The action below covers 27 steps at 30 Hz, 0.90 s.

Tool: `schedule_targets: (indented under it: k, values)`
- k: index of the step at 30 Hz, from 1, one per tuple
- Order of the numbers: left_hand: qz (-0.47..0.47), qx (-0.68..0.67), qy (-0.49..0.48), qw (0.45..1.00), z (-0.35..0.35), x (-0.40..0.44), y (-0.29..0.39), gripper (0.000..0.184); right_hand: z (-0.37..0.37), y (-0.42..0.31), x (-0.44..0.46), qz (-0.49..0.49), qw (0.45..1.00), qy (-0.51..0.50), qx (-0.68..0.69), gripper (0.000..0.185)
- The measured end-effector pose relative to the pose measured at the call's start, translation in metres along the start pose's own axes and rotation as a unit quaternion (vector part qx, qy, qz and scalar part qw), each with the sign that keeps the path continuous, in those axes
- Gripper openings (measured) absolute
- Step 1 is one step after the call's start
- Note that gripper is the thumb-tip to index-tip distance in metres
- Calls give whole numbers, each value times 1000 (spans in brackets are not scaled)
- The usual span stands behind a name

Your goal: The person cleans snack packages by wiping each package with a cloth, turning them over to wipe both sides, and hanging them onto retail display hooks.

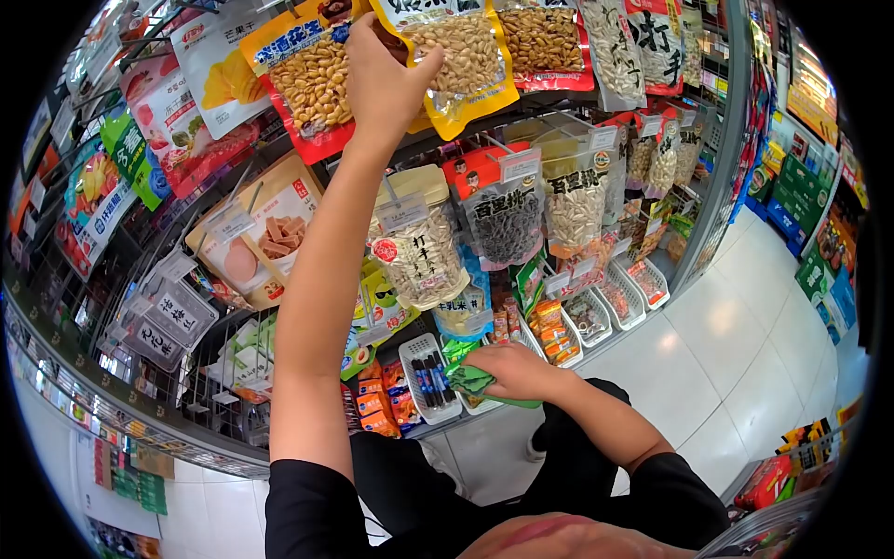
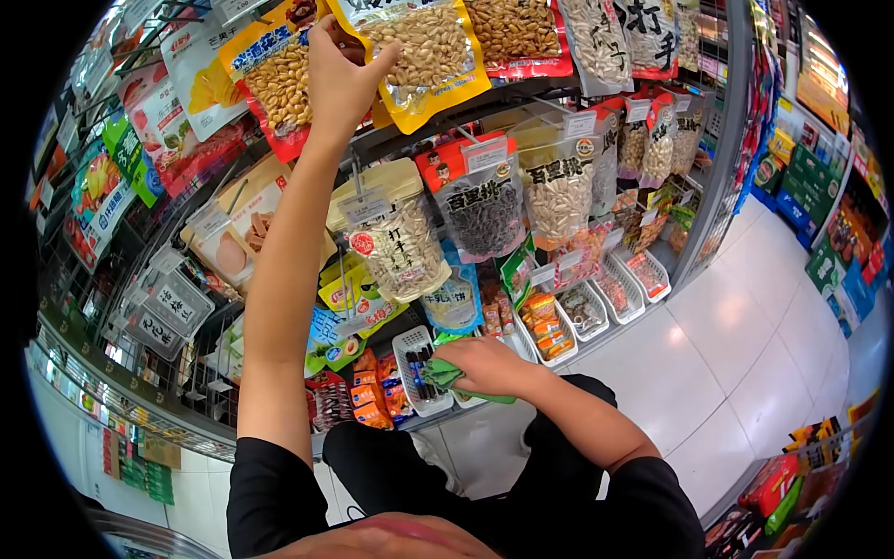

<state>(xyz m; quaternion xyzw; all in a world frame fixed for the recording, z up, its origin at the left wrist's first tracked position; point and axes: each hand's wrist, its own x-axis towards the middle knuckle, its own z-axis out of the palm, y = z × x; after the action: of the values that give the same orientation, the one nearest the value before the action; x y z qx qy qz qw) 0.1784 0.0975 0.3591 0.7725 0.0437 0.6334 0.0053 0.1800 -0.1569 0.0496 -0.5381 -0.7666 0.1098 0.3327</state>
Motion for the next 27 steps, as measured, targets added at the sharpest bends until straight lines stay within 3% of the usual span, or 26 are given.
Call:
schedule_targets:
  k: [5, 8, 11, 14, 17, 18, 21, 24, 25, 27]
  values:
    - [-41, -46, -28, 998, 0, -3, 15, 82, -1, 0, 0, -4, 1000, 4, 0, 38]
    - [40, -102, 18, 994, 7, -6, 11, 78, 0, 2, 0, -6, 1000, 5, 2, 38]
    - [25, -88, 48, 995, 3, -6, 36, 88, 1, 4, 0, -8, 1000, 5, 1, 38]
    - [-83, -133, -23, 987, 0, -7, 44, 95, 1, 4, 0, -7, 1000, 3, -2, 38]
    - [-19, -170, -2, 985, 5, -9, 34, 94, 1, 3, 1, 4, 1000, -8, -5, 38]
    - [-67, -171, -29, 983, -1, -8, 38, 96, 1, 3, 1, 9, 1000, -14, -6, 38]
    - [16, -161, 65, 985, 1, -11, 36, 81, 2, 5, 0, 14, 1000, -22, -12, 38]
    - [-113, -128, -8, 985, -29, -14, 32, 70, 3, 6, -1, 11, 1000, -18, -18, 40]
    - [-52, -20, 37, 998, -38, -13, 21, 71, 3, 6, -1, 8, 1000, -15, -19, 41]
    - [71, 196, 120, 971, -56, -15, -6, 73, 3, 5, -2, 9, 1000, -11, -18, 42]
